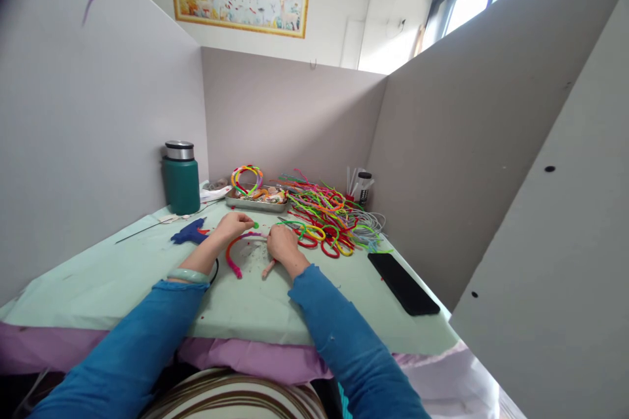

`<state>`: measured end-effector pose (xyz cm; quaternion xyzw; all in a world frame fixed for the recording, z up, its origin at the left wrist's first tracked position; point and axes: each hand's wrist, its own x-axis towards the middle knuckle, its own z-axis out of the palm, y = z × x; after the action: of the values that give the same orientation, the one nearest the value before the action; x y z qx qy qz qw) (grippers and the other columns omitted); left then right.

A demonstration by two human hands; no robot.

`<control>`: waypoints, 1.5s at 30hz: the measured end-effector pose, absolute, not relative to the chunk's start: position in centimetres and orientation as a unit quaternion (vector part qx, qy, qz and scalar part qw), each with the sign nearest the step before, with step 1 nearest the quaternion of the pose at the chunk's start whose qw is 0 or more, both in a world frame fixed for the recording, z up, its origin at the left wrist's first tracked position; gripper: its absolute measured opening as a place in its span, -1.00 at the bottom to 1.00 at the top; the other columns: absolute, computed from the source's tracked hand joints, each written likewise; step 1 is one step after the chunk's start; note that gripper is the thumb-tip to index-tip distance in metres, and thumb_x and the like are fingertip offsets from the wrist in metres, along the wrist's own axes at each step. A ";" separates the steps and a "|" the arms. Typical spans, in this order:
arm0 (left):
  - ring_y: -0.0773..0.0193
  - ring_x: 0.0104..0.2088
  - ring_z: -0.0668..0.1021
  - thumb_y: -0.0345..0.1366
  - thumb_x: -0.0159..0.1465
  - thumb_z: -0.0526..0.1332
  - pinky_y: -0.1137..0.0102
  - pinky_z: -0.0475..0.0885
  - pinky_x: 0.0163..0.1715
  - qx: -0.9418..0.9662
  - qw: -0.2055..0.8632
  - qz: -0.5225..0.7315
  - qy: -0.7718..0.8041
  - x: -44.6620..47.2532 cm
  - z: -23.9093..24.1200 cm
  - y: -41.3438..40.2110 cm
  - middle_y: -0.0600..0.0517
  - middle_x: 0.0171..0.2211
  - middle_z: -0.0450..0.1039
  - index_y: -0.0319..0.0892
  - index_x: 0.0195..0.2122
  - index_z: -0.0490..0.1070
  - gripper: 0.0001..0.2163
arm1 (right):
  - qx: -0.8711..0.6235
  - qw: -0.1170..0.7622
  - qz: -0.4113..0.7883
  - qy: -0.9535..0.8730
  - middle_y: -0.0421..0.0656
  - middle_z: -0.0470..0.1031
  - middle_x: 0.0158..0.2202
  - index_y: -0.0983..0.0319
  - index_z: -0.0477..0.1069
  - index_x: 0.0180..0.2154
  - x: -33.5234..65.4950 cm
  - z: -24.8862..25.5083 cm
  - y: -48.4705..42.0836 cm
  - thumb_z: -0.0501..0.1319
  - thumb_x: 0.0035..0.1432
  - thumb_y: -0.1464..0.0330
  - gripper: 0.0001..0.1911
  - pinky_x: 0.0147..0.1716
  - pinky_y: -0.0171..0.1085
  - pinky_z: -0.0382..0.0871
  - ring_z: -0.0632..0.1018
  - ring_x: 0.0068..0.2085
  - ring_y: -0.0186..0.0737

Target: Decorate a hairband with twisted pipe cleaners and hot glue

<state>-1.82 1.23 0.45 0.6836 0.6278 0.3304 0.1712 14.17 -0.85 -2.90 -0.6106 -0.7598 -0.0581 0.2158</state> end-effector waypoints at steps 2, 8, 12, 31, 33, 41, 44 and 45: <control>0.29 -0.46 0.48 -0.26 0.03 0.23 0.47 0.29 -0.49 0.677 0.187 0.345 0.623 -2.0 0.3 1.5 0.03 -0.55 0.50 -0.20 -0.44 0.53 -0.85 | -0.587 0.246 -0.089 -0.766 -0.06 0.50 -0.27 0.24 0.42 -0.29 14.2 -2.7 -1.1 0.07 0.16 0.37 -0.83 -0.34 -0.29 0.22 0.48 -0.25 -0.19; 0.29 -0.46 0.51 -0.28 -0.02 0.28 0.46 0.38 -0.49 0.603 0.360 0.439 0.560 -2.1 0.7 1.2 0.00 -0.54 0.47 -0.27 -0.46 0.44 -0.85 | -0.519 0.287 -0.162 -0.788 -0.09 0.43 -0.25 0.23 0.37 -0.25 14.2 -2.0 -1.7 0.03 0.23 0.34 -0.83 -0.29 -0.30 0.19 0.40 -0.22 -0.21; 0.33 -0.53 0.50 -0.29 -0.05 0.33 0.43 0.44 -0.52 0.556 0.468 0.449 0.520 -2.1 1.2 0.6 -0.07 -0.44 0.51 -0.28 -0.45 0.38 -0.79 | -0.495 0.294 -0.191 -0.795 -0.07 0.41 -0.25 0.24 0.37 -0.26 14.2 -1.7 -1.7 0.01 0.26 0.36 -0.82 -0.27 -0.29 0.17 0.37 -0.21 -0.20; 0.57 -0.75 0.14 -0.38 0.07 0.14 0.55 0.09 -0.76 0.531 0.591 0.398 0.459 -2.8 1.8 0.5 -0.02 -0.50 0.47 -0.29 -0.47 0.36 -0.92 | -0.459 0.365 -0.158 -0.795 -0.10 0.42 -0.23 0.23 0.37 -0.20 14.6 -1.0 -1.9 0.04 0.26 0.32 -0.81 -0.27 -0.32 0.17 0.39 -0.20 -0.24; 0.56 -0.75 0.15 -0.39 0.05 0.15 0.54 0.10 -0.74 0.543 0.571 0.406 0.463 -2.7 1.5 0.7 -0.02 -0.50 0.48 -0.29 -0.44 0.37 -0.92 | -0.460 0.373 -0.134 -0.794 -0.12 0.43 -0.22 0.23 0.36 -0.18 14.7 -1.0 -2.0 0.06 0.25 0.29 -0.81 -0.29 -0.34 0.18 0.40 -0.22 -0.26; 0.46 -0.73 0.30 -0.33 0.01 0.20 0.48 0.19 -0.71 0.624 0.453 0.406 0.491 -2.3 0.9 0.6 -0.04 -0.47 0.52 -0.28 -0.24 0.43 -0.74 | -0.467 0.358 -0.114 -0.801 -0.15 0.45 -0.27 0.21 0.41 -0.25 14.8 -1.3 -1.9 0.09 0.23 0.33 -0.85 -0.32 -0.35 0.17 0.42 -0.27 -0.29; 0.45 -0.68 0.35 -0.22 0.03 0.21 0.48 0.24 -0.68 0.644 0.438 0.390 0.491 -2.2 1.0 0.2 -0.09 -0.37 0.53 -0.29 -0.35 0.45 -0.76 | -0.465 0.362 -0.117 -0.800 -0.15 0.45 -0.28 0.21 0.41 -0.26 14.9 -1.5 -1.7 0.10 0.21 0.34 -0.86 -0.34 -0.35 0.16 0.42 -0.28 -0.29; 0.44 -0.67 0.37 -0.19 0.04 0.22 0.48 0.25 -0.68 0.649 0.436 0.381 0.493 -2.2 1.0 0.1 -0.10 -0.34 0.53 -0.29 -0.38 0.46 -0.75 | -0.464 0.363 -0.118 -0.800 -0.16 0.45 -0.28 0.21 0.41 -0.27 14.9 -1.5 -1.6 0.11 0.21 0.34 -0.87 -0.35 -0.35 0.16 0.42 -0.29 -0.29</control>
<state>-2.22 0.11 1.01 0.6489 0.4929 0.3815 0.4364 14.91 -1.64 -1.52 -0.4640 -0.7995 -0.1176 0.3628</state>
